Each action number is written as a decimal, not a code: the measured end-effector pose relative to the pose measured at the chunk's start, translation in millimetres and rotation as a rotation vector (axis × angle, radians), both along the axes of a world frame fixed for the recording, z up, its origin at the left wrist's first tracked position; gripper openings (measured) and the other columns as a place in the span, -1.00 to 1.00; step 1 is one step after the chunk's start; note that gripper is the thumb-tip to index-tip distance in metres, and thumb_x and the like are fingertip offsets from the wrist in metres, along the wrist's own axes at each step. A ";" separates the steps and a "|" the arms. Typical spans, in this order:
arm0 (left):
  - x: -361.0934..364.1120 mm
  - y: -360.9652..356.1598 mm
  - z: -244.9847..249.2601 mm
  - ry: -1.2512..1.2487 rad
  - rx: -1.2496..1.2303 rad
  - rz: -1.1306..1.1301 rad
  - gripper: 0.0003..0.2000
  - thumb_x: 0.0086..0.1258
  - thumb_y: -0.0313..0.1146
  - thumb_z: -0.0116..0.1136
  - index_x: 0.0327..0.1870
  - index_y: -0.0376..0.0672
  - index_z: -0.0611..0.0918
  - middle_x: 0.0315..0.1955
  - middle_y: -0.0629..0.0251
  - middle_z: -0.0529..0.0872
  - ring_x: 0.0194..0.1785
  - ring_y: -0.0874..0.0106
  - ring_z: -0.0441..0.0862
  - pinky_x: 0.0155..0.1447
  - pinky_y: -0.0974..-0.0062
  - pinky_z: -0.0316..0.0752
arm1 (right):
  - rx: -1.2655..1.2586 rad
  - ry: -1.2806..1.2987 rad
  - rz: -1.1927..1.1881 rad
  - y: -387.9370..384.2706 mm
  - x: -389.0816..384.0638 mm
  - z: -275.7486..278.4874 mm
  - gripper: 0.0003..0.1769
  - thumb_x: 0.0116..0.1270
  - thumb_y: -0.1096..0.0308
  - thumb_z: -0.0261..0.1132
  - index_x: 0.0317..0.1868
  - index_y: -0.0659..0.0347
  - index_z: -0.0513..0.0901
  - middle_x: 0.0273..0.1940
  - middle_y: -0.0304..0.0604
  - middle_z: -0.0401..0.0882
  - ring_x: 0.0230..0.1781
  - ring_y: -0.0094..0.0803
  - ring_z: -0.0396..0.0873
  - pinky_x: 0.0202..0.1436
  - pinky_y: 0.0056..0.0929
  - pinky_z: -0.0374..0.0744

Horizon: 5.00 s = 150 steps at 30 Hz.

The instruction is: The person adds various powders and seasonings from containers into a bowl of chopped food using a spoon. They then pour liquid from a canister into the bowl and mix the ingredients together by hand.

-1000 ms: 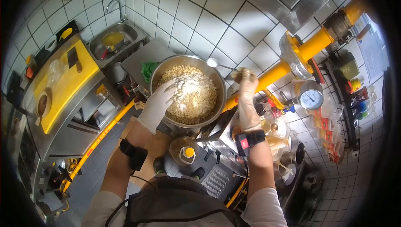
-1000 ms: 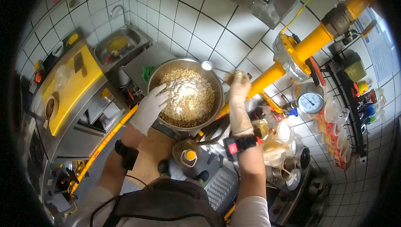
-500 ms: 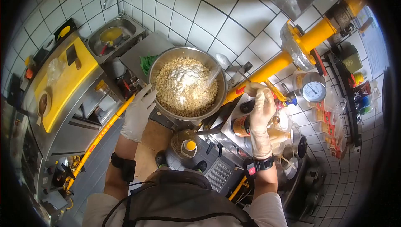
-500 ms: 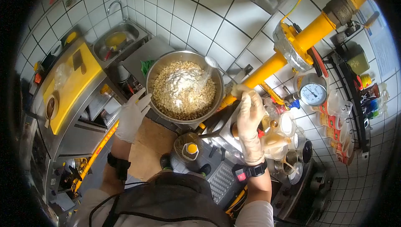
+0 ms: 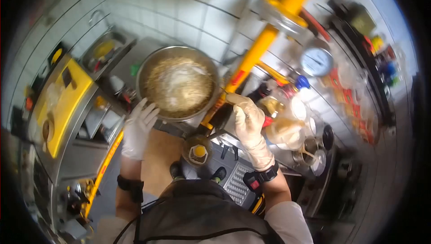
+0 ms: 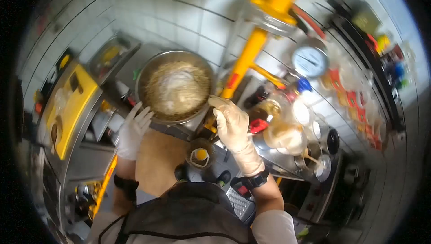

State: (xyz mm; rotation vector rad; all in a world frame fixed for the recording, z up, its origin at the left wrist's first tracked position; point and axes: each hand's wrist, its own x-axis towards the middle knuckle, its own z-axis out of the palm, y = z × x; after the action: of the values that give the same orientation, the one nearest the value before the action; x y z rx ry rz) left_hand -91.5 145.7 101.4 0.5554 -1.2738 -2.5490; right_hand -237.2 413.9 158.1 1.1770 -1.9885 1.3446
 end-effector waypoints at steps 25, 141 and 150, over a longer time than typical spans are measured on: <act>-42.1 140.2 18.7 -0.146 -0.147 0.206 -0.55 0.48 -0.34 -0.22 0.34 -0.34 0.28 0.35 -0.10 0.23 0.39 0.27 0.25 0.37 0.48 0.23 | -0.023 -0.603 -1.384 545.0 -132.9 -198.8 -0.74 0.39 0.26 0.10 -0.28 0.28 0.61 -0.45 -0.04 0.63 -0.44 -0.26 0.60 -0.30 -0.32 0.53; 75.4 102.9 17.5 -0.260 -0.175 0.340 -0.66 0.46 -0.23 -0.05 0.13 -0.23 0.49 -0.04 0.23 0.61 -0.03 0.44 0.56 0.05 0.54 0.43 | -1.011 -0.797 -0.970 500.5 -76.9 -155.9 -0.70 0.35 0.22 0.17 -0.12 0.30 0.61 -0.31 -0.09 0.63 -0.34 -0.37 0.61 -0.28 -0.49 0.60; 121.8 24.9 -6.1 -0.185 -0.122 0.380 -0.73 0.41 -0.24 0.02 -0.05 -0.25 0.56 -0.27 0.18 0.70 -0.25 0.40 0.66 -0.15 0.51 0.55 | -0.542 -0.543 -0.747 289.7 66.0 -103.7 -0.69 0.44 0.19 0.08 -0.32 0.26 0.56 -0.45 -0.27 0.53 -0.49 -0.52 0.46 -0.37 -0.55 0.47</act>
State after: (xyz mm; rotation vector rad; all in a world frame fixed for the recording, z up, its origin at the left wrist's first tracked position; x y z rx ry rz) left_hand 30.2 170.7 95.3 0.9250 -1.2323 -2.1335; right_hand -171.2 703.7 54.4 -0.2007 -1.8828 1.6907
